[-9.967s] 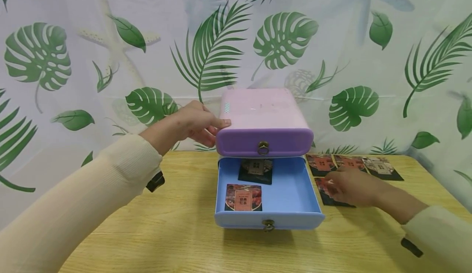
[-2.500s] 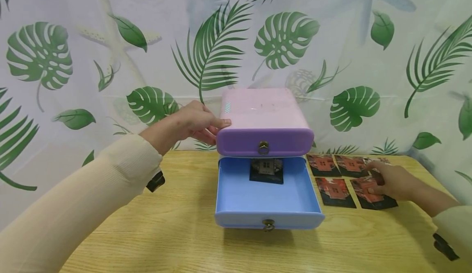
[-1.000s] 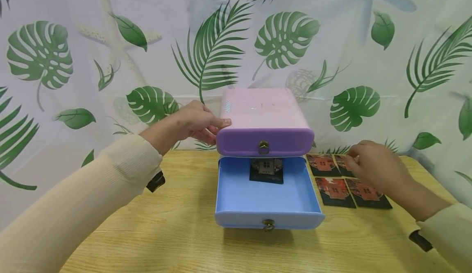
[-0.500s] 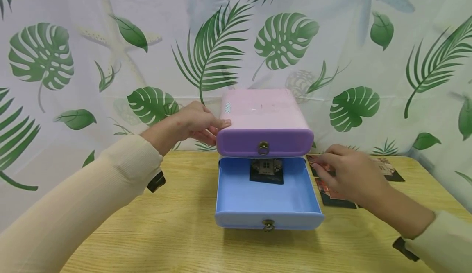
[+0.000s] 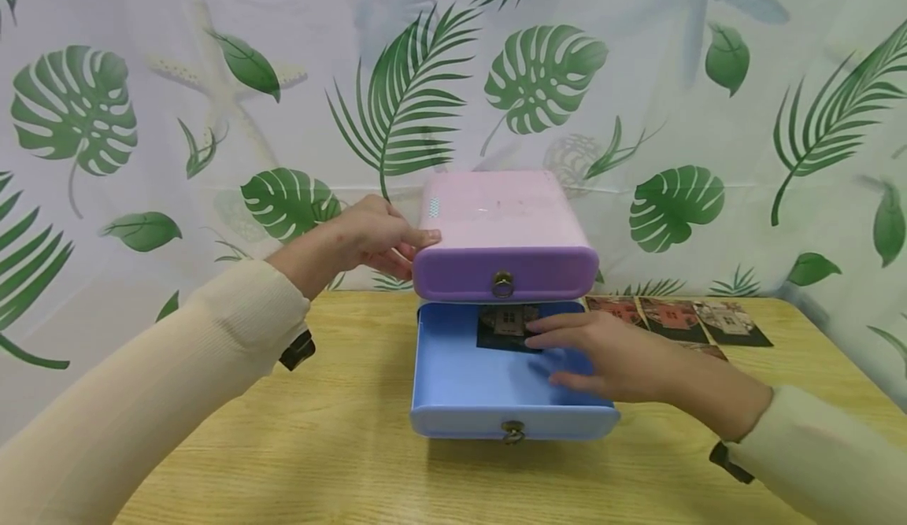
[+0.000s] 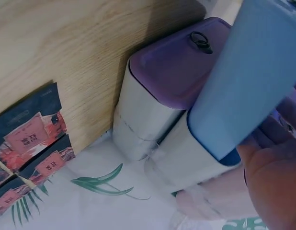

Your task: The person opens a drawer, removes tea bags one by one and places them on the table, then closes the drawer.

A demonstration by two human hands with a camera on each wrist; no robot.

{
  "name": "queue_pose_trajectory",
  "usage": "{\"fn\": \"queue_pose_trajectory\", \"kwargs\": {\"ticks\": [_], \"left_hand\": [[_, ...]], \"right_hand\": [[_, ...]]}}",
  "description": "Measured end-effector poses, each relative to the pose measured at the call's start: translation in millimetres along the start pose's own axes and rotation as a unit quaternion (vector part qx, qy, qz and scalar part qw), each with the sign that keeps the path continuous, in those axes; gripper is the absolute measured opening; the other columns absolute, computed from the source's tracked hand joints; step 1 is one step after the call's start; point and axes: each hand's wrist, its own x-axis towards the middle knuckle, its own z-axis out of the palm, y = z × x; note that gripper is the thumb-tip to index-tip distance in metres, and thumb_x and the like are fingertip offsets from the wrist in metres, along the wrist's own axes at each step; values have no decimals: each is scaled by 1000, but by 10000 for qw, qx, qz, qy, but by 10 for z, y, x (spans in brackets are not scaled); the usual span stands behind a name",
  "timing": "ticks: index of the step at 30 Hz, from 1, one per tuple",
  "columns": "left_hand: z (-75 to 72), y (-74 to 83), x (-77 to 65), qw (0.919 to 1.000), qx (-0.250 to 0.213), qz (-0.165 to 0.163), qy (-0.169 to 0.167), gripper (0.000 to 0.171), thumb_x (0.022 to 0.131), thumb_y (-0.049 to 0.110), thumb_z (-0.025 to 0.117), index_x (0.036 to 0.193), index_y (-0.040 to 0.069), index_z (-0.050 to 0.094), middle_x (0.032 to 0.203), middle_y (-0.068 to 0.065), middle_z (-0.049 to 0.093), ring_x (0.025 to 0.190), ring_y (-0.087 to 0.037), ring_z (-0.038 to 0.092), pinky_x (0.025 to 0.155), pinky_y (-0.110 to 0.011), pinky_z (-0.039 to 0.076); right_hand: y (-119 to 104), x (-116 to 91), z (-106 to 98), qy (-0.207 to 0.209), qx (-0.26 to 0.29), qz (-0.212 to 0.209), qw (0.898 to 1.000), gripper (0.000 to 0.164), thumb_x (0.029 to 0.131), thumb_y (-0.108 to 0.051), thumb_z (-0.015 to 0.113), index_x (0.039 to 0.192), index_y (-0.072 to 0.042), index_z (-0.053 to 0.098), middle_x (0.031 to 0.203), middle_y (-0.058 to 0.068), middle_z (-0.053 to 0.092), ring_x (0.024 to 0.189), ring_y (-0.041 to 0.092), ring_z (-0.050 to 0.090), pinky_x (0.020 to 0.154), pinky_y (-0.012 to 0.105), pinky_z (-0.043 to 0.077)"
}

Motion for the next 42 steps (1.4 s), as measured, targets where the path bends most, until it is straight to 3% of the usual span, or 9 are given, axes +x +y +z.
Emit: {"fn": "queue_pose_trajectory", "kwargs": {"ticks": [3, 6, 10, 18, 26, 35, 42], "left_hand": [[3, -3, 7, 10000, 10, -1, -32, 39, 78, 29, 73, 96, -3, 61, 95, -19, 64, 75, -26, 65, 69, -35, 57], [1, -2, 12, 10000, 50, 4, -30, 39, 78, 29, 72, 96, -3, 61, 96, -19, 64, 75, -26, 65, 69, -35, 57], [-9, 0, 10, 10000, 57, -7, -14, 39, 78, 29, 73, 97, -2, 60, 96, -19, 64, 75, -26, 65, 68, -34, 57], [3, -18, 9, 10000, -69, -23, -54, 38, 78, 28, 73, 97, -3, 60, 97, -20, 63, 76, -27, 65, 72, -37, 56], [0, 4, -14, 10000, -57, -15, -22, 38, 78, 27, 73, 98, -3, 60, 98, -20, 62, 76, -27, 65, 71, -36, 57], [16, -1, 0, 9999, -95, -46, -60, 37, 78, 26, 73, 97, -3, 61, 99, -21, 62, 76, -27, 65, 69, -34, 57], [4, 12, -15, 9999, -89, -56, -16, 38, 78, 27, 73, 98, -3, 59, 99, -21, 62, 76, -27, 65, 70, -36, 57]], "right_hand": [[-15, 57, 44, -547, -135, 170, 9983, 53, 87, -35, 62, 131, -9, 49, 138, 11, 45, 122, 27, 43, 94, 47, 45], [-29, 126, 87, -803, -383, 213, 9958, 62, 88, -42, 58, 137, -6, 41, 141, 14, 39, 126, 30, 38, 98, 49, 41], [-19, 250, 134, -869, -610, 188, 9942, 69, 90, -47, 54, 139, -2, 35, 142, 17, 37, 126, 30, 36, 101, 49, 38], [60, 441, 207, -916, -942, 486, 9901, 71, 89, -47, 55, 137, 1, 34, 130, 18, 48, 114, 25, 48, 97, 45, 43], [93, 505, 221, -880, -1070, 438, 9894, 67, 88, -46, 57, 135, -2, 39, 125, 16, 53, 108, 23, 53, 93, 43, 46], [76, 451, 197, -686, -1302, 30, 9891, 39, 84, -11, 55, 123, -8, 52, 111, 7, 61, 94, 17, 59, 77, 37, 53], [46, 394, 130, -360, -995, -252, 9941, 24, 89, -8, 56, 111, -14, 62, 103, -1, 65, 90, 11, 61, 74, 33, 55]]}}
